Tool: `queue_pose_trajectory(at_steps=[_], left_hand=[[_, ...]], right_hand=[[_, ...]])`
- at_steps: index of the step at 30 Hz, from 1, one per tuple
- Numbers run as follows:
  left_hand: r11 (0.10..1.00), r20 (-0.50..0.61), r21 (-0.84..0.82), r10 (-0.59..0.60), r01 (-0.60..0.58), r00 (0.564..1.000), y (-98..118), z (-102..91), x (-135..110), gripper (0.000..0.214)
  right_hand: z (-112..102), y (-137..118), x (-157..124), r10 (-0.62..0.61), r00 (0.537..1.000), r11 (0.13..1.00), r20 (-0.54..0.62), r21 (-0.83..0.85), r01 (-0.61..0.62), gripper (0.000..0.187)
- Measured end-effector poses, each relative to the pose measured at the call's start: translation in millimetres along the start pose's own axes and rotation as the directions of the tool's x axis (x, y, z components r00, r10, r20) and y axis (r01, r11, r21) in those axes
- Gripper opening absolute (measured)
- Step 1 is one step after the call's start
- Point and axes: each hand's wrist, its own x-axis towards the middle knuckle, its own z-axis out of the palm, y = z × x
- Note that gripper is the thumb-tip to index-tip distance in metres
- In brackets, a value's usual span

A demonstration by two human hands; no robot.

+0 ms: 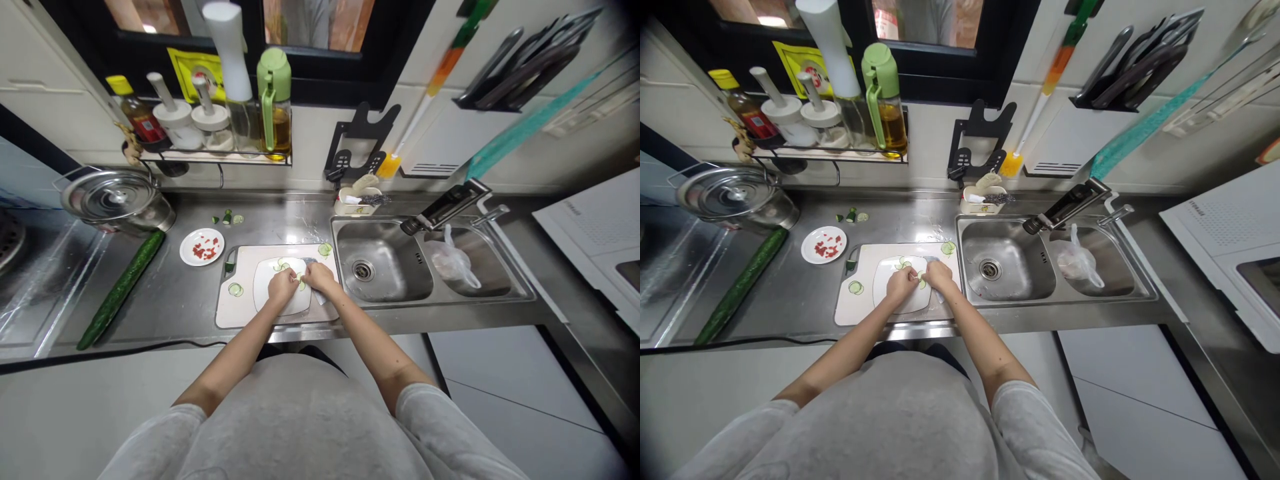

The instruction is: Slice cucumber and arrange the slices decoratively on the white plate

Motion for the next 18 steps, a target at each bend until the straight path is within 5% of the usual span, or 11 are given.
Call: queue_pose_trajectory(at_steps=[9,18], left_hand=[[0.987,-0.043,0.145,0.070,-0.063,0.997,0.0,3.4,-0.5,0.015],[0.994,-0.059,0.034,0.104,-0.102,0.993,-2.9,3.6,-3.7,0.011]], right_hand=[[0.4,0.8,0.0,0.000,1.000,1.000,-0.005,-0.031,0.000,0.022],[1.0,9.1,-8.9,-0.024,0.998,1.000,-0.061,0.001,0.024,0.021]])
